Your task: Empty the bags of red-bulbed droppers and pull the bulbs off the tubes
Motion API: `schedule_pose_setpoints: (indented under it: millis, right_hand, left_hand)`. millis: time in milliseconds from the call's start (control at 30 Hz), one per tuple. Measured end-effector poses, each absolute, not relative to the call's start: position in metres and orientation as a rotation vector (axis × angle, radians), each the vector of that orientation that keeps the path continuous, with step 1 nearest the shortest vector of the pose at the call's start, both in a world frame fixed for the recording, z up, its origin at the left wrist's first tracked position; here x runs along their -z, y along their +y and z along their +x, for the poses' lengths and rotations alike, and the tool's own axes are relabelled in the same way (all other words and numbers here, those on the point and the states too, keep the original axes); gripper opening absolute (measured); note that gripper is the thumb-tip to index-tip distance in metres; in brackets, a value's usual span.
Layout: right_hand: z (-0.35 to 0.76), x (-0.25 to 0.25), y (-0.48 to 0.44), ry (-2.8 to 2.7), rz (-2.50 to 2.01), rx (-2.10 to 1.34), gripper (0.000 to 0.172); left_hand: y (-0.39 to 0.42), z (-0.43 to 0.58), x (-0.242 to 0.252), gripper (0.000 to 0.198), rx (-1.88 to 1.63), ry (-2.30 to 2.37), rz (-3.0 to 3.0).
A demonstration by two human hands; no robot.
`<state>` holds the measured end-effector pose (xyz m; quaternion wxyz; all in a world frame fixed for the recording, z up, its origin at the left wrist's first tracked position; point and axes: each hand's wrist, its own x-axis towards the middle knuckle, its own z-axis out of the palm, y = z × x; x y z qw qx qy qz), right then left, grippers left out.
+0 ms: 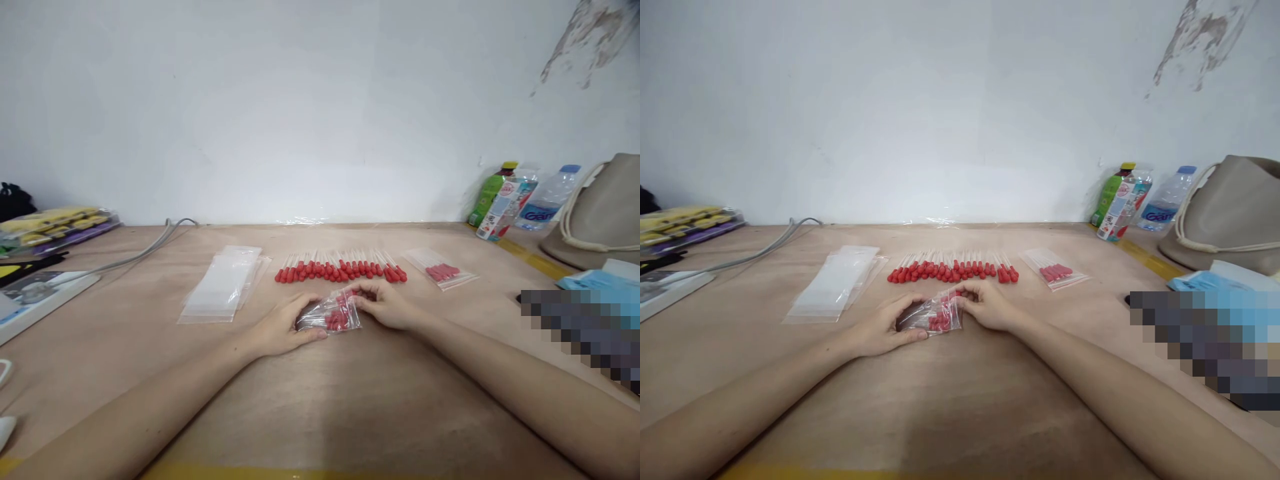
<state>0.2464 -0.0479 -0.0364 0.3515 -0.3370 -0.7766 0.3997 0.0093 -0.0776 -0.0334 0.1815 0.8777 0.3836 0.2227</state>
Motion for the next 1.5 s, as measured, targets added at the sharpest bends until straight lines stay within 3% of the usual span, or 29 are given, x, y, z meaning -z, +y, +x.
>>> schedule_pose_setpoints:
  millis: [167,300,567,833,1033,1133,1300,1500]
  right_hand:
    - [0.294,-0.004,-0.026,-1.96,-1.065,-1.088,0.033]
    - [0.329,-0.026,-0.012,-1.74,-1.089,-0.717,0.029]
    - [0.322,0.025,0.004,-1.968,-1.027,0.127,0.021]
    - [0.316,0.051,0.007,-2.266,-1.086,0.308,0.032]
    - [0.308,0.037,-0.001,-2.142,-1.162,0.434,0.027]
    - [0.293,0.027,-0.017,-2.052,-1.085,0.284,0.026]
    - [0.263,0.024,-0.046,-2.311,-0.905,-0.246,0.02]
    - [0.249,0.03,-0.057,-2.443,-0.802,-0.502,0.018]
  left_hand:
    - [-0.076,0.008,0.036,0.053,-0.632,1.097,2.478]
    - [-0.075,0.008,0.038,0.056,-0.629,1.118,2.467]
    - [-0.076,0.009,0.035,0.055,-0.656,1.097,2.465]
    - [-0.076,0.009,0.035,0.055,-0.629,1.113,2.465]
    - [-0.075,0.008,0.037,0.055,-0.645,1.102,2.477]
    - [-0.075,0.008,0.038,0.056,-0.657,1.109,2.467]
    - [-0.076,0.009,0.037,0.056,-0.654,1.11,2.468]
    - [-0.076,0.01,0.036,0.052,-0.647,1.088,2.493]
